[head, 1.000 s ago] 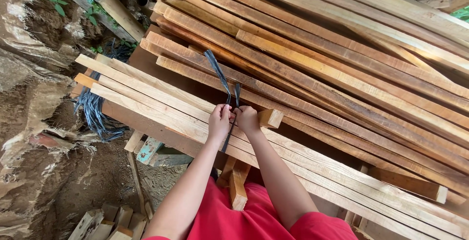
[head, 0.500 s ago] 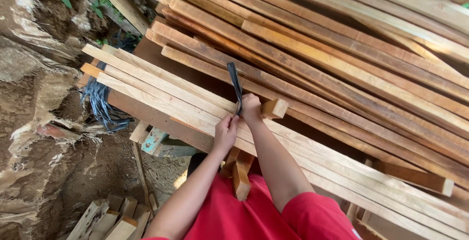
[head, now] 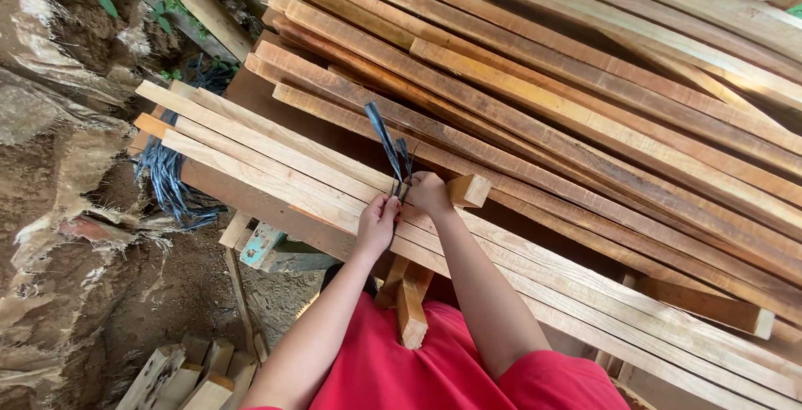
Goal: The recorder is gathering and binding multiple wooden planks together using black rubber straps.
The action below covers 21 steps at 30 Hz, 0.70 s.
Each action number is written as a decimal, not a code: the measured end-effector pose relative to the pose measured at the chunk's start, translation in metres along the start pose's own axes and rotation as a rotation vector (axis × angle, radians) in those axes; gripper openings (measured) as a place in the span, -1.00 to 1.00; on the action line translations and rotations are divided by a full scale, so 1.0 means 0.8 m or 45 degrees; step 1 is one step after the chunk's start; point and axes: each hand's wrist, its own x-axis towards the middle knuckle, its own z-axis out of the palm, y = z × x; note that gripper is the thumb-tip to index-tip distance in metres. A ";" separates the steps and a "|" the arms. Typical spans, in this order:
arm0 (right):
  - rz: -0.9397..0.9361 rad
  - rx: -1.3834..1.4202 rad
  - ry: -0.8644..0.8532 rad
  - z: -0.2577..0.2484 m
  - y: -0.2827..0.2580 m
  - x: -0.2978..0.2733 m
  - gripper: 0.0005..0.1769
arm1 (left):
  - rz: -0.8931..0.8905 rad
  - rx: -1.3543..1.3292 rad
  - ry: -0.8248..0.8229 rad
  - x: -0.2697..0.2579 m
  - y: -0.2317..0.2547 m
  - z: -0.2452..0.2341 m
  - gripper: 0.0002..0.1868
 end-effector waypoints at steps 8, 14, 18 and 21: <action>-0.032 -0.015 -0.039 -0.010 -0.020 -0.032 -0.61 | 0.005 -0.009 -0.029 -0.003 0.006 -0.002 -0.74; -0.023 0.032 0.260 0.012 -0.023 -0.022 -0.74 | 0.022 0.038 -0.028 -0.003 0.004 0.002 -0.74; 0.039 -0.022 0.384 0.021 -0.032 -0.022 -0.78 | 0.018 0.011 0.025 -0.025 0.032 0.015 -0.74; -0.078 0.040 0.498 0.025 -0.029 -0.015 -0.83 | 0.033 -0.006 0.114 -0.013 0.017 0.020 -0.75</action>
